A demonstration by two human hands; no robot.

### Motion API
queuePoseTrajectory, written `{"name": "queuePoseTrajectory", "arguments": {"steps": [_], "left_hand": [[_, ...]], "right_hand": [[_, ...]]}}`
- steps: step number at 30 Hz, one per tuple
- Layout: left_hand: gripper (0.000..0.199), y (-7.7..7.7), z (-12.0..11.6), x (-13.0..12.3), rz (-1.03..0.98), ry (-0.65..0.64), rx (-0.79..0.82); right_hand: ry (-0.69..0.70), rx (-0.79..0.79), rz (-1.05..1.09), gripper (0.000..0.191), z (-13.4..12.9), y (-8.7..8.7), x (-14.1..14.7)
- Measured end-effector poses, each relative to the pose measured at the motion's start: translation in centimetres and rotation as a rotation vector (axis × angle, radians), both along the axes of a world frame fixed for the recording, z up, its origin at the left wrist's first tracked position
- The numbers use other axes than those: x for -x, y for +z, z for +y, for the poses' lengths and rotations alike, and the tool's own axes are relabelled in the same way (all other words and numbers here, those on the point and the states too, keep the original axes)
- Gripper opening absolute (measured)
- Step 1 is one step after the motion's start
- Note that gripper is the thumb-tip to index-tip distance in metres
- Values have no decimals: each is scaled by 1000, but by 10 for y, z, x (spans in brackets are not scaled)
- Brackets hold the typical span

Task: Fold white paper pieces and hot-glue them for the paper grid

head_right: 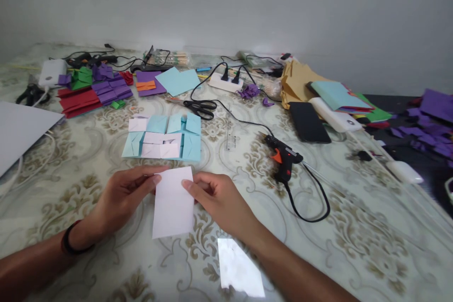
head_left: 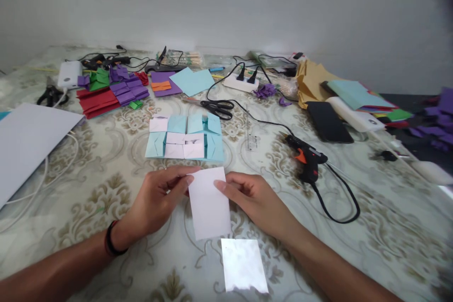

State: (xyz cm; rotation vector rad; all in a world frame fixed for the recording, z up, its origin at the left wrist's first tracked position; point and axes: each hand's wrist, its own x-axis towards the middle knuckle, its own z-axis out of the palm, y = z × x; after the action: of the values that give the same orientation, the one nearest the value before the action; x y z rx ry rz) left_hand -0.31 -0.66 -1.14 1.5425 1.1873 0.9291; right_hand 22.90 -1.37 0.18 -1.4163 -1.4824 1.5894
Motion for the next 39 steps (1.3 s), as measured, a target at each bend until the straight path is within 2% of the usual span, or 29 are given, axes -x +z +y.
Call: {"name": "queuePoseTrajectory", "arguments": {"steps": [7, 13, 24, 30, 35, 39], "left_hand": [[28, -3, 1, 0, 3, -4, -10], [24, -3, 2, 1, 6, 58, -51], [27, -2, 5, 1, -16, 63, 8], [31, 3, 6, -1, -54, 32, 63], [44, 0, 6, -1, -148, -80, 167], [47, -2, 6, -1, -168, -88, 213]], "right_hand": [[-10, -8, -54, 48, 0, -2, -1], [60, 68, 49, 47, -1, 0, 1], [-45, 55, 30, 48, -1, -2, 1], [-75, 58, 2, 50, 0, -2, 2], [-113, 71, 9, 49, 2, -2, 1], [-110, 67, -2, 48, 3, -3, 1]]}}
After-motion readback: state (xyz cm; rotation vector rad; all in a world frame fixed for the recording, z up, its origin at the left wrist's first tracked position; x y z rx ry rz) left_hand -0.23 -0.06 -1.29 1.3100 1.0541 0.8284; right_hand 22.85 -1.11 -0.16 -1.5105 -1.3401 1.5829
